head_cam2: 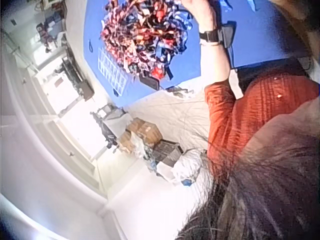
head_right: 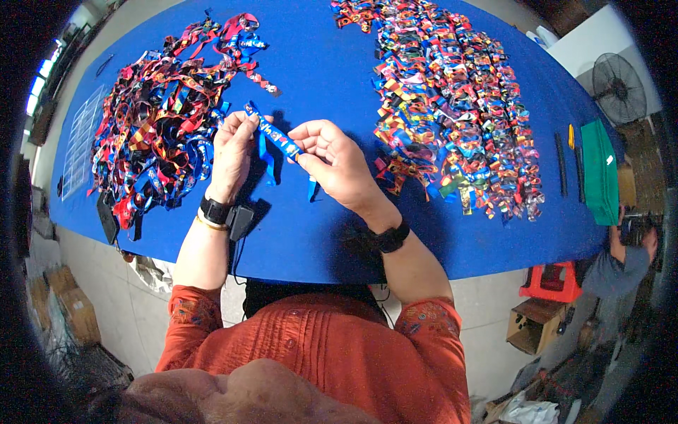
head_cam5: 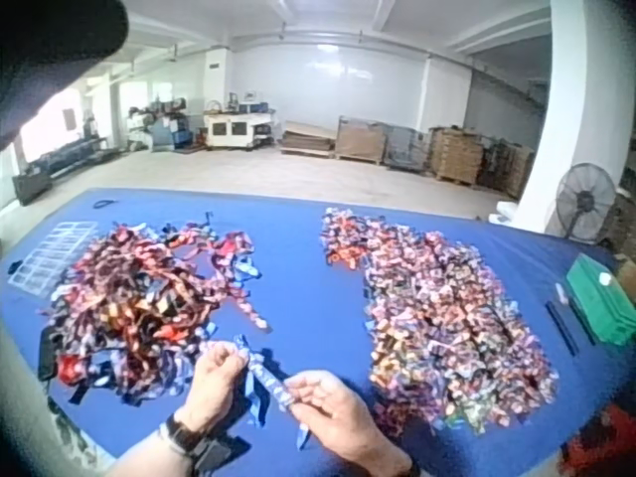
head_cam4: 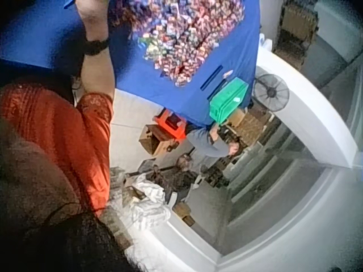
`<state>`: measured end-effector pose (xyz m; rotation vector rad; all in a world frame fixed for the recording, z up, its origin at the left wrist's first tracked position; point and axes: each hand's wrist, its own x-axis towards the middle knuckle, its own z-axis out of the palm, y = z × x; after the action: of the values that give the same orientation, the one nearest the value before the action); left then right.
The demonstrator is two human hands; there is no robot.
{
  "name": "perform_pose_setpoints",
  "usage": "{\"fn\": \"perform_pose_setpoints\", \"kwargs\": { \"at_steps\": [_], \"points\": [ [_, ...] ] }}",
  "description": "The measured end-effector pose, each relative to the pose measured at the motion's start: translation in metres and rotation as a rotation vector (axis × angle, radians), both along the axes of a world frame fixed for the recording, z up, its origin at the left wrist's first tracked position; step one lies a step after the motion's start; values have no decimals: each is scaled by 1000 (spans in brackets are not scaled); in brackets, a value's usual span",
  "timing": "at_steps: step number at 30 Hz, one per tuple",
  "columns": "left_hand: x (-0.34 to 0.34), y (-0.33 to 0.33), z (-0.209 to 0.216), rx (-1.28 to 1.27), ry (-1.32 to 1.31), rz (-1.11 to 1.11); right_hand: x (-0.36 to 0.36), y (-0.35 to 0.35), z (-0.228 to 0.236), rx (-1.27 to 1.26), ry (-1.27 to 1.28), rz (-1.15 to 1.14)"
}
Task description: The person is sorting and inspecting a large quantity of colorful lanyards on a blue work table.
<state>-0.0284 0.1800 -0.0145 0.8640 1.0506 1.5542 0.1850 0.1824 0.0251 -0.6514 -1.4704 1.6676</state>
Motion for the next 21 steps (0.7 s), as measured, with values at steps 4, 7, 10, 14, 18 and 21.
{"fn": "perform_pose_setpoints", "kwargs": {
  "at_steps": [4, 7, 10, 14, 18, 21],
  "points": [
    [4, -4, 11, 21, -110, -23, 0, 3, -6, -12, 12, -17],
    [0, -6, 9, 92, -86, -47, -2, 3, 0, -44, -26, -46],
    [3, -8, 20, 139, -42, -129, 1, 5, -3, -45, 7, -75],
    [9, -13, 31, 156, 8, -320, 1, 6, -3, -46, -18, -73],
    [12, -19, 37, 144, 34, -510, -1, 5, -5, -60, 10, -72],
    [11, -18, 36, 124, 57, -495, -2, 5, -6, -63, 21, -76]
  ]
}}
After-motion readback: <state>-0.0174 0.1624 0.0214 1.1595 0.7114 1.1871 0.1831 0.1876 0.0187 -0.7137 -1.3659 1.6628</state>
